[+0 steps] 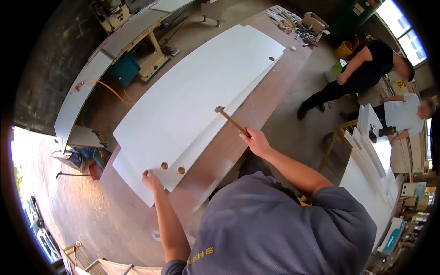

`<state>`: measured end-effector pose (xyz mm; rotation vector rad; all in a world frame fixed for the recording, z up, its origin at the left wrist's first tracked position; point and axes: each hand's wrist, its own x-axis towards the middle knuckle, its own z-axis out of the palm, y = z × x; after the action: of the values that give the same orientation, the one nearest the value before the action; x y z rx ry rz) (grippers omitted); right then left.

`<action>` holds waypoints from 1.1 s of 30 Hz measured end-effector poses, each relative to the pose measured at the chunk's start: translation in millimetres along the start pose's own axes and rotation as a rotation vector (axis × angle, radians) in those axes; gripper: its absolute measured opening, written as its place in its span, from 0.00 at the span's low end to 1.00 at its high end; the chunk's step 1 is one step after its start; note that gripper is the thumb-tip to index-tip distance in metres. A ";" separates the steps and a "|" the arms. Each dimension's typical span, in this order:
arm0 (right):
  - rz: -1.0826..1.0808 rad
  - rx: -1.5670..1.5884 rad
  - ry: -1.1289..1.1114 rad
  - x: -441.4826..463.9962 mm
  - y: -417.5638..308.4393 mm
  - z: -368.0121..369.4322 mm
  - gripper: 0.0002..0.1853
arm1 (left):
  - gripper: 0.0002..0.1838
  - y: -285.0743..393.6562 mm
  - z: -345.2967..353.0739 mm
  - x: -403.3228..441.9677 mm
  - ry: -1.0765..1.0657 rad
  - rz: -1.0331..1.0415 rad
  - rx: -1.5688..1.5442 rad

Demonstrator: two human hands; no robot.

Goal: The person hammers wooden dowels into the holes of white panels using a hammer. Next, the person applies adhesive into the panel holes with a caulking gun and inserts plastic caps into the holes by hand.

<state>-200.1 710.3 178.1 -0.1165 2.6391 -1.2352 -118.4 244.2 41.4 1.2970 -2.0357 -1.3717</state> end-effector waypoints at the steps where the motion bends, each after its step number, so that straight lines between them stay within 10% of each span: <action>1: 0.004 0.035 0.090 19.1 21.4 -16.1 0.13 | 0.14 -5.3 0.7 -7.0 0.018 0.026 0.022; 9: -0.157 -0.187 0.321 235.0 134.5 -124.8 0.13 | 0.18 -14.3 18.8 -74.3 0.203 -0.105 0.195; 11: -0.100 0.185 0.120 254.4 136.8 -122.2 0.14 | 0.16 15.8 33.8 -102.4 0.363 0.116 0.746; 15: -0.067 -0.059 0.022 259.3 117.6 -122.2 0.15 | 0.08 132.6 196.7 -160.6 0.002 0.528 0.405; 24: -0.127 0.384 -0.330 297.5 146.5 -178.2 0.16 | 0.35 157.3 280.8 -136.8 -0.160 0.223 0.626; 28: 0.218 0.303 -0.103 261.4 180.7 -240.1 0.17 | 0.22 183.3 312.7 -137.3 -0.123 0.416 0.475; 33: 0.227 0.196 0.155 228.1 252.0 -277.6 0.18 | 0.11 317.5 510.0 -207.4 -0.535 0.671 0.213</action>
<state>-481.3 1042.0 118.8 0.3150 2.5482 -1.4637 -527.7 724.0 119.6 0.2203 -2.6732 -1.2652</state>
